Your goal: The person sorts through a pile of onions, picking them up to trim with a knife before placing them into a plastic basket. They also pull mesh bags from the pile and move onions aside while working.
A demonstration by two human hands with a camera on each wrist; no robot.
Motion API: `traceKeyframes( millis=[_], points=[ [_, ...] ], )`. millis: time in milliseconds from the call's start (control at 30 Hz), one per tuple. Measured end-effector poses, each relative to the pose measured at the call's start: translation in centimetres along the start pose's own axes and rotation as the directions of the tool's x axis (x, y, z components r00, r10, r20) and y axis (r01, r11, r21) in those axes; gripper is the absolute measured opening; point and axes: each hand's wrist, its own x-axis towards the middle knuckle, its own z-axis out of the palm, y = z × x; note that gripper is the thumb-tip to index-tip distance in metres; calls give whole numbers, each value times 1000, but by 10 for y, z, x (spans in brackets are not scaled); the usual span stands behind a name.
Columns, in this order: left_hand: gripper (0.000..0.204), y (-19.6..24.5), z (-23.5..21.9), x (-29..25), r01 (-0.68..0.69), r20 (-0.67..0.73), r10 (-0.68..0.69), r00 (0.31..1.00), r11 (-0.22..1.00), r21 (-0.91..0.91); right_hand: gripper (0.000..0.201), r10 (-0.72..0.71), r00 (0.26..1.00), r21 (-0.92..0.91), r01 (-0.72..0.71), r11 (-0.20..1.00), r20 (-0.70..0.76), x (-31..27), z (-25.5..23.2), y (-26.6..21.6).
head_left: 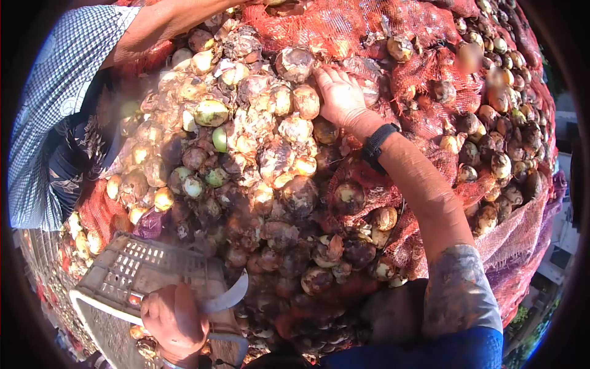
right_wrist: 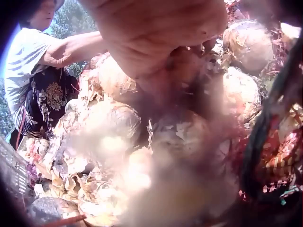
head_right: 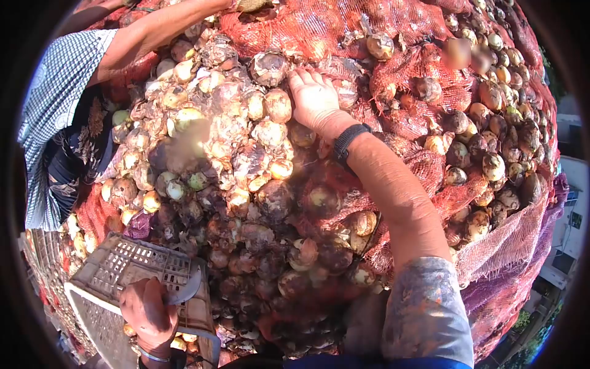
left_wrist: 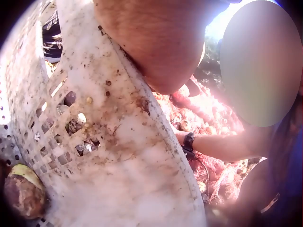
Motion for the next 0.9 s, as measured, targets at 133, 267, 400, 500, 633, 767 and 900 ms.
traceKeyframes(
  millis=[133,267,400,500,633,767,900],
  points=[
    [35,2,-8,0,43,78,-47,996,998,54,72,-17,999,208,9,978,41,20,-4,-4],
    [40,7,-16,5,71,153,-75,985,997,32,78,27,940,473,-197,859,341,0,-58,9],
    [30,11,-15,17,-24,1,24,1000,997,68,94,-128,952,433,-5,901,277,-14,-16,21],
    [44,9,-14,6,8,54,-13,998,996,90,86,-28,980,598,-98,795,198,10,12,8],
    [44,9,-15,4,45,61,-50,997,996,80,83,12,976,620,-149,771,219,2,3,6],
    [30,5,-11,6,-32,-42,36,998,996,83,96,-37,903,876,-405,263,429,-25,-43,7],
    [43,5,-12,2,-8,-58,13,998,995,98,78,-253,814,781,-577,-239,523,-43,-55,0]
  ],
)
